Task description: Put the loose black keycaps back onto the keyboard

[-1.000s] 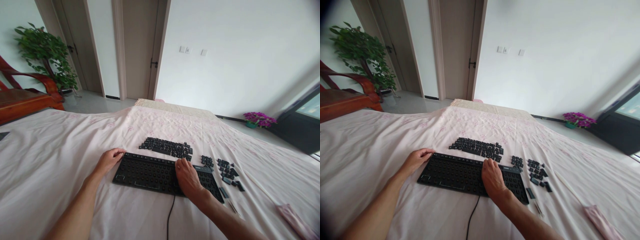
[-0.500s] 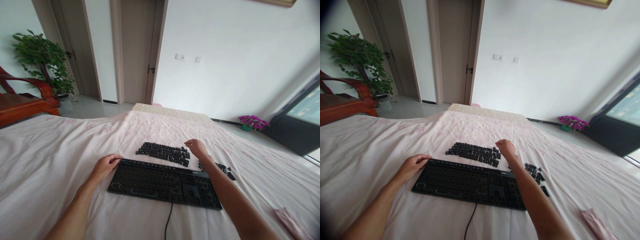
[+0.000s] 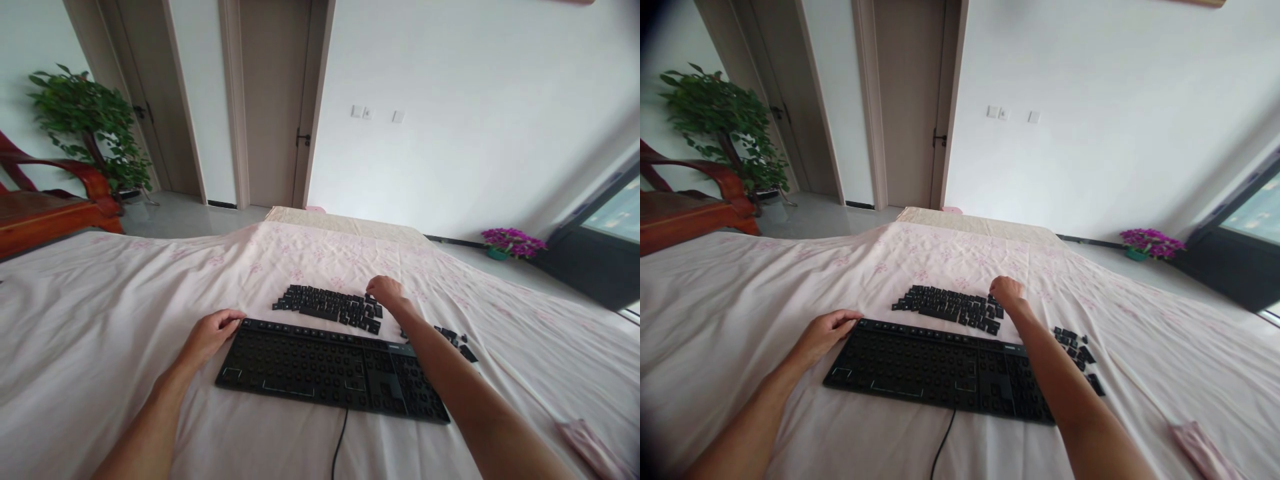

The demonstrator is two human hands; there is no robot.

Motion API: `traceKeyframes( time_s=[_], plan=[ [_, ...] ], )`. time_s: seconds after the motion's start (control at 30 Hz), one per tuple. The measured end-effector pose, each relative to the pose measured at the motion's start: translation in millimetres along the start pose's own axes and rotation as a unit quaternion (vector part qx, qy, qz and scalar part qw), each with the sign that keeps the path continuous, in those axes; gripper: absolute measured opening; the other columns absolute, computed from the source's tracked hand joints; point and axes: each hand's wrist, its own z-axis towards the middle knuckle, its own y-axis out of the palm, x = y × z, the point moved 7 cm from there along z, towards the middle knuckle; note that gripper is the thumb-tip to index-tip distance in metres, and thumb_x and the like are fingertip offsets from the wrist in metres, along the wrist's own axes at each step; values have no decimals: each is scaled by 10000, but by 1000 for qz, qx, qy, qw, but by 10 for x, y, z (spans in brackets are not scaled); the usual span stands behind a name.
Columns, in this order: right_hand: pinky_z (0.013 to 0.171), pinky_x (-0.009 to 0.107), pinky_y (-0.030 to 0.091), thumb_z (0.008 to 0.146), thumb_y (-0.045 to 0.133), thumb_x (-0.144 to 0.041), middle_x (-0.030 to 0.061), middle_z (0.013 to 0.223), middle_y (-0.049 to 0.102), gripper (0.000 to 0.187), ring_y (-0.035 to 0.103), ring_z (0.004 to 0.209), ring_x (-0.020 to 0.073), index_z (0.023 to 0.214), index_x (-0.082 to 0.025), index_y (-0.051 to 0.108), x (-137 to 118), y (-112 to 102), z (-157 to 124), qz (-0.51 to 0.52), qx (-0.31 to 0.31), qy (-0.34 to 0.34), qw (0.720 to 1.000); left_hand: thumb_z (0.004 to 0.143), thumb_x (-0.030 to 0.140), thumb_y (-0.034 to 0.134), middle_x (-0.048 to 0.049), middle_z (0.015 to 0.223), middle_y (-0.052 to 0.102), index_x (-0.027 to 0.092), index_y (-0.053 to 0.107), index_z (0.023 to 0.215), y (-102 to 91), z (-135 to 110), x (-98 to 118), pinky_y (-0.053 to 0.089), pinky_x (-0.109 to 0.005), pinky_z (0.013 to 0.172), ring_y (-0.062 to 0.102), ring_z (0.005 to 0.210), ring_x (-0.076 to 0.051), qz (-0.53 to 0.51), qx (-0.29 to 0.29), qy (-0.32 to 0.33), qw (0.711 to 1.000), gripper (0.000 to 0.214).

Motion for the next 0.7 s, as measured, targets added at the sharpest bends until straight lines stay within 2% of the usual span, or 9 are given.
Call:
traceKeyframes(
  time_s=[0.47,0.7],
  plan=[
    [745,278,452,736,617,-239,85,997,706,225,639,917,219,916,-246,752,-98,-9,-57,-29,-30,-33,999,746,445,592,-65,932,739,159,690,1042,-4,8,-31,513,-276,753,681,840,-218,-7,3,3,1000,423],
    [778,301,436,811,535,-227,141,1011,698,247,636,940,239,937,-166,739,-217,-106,-196,-41,-15,-60,997,760,445,580,-51,920,739,170,694,1020,-8,-7,-6,501,-268,746,677,827,-212,14,0,-1,1000,396]
  ],
)
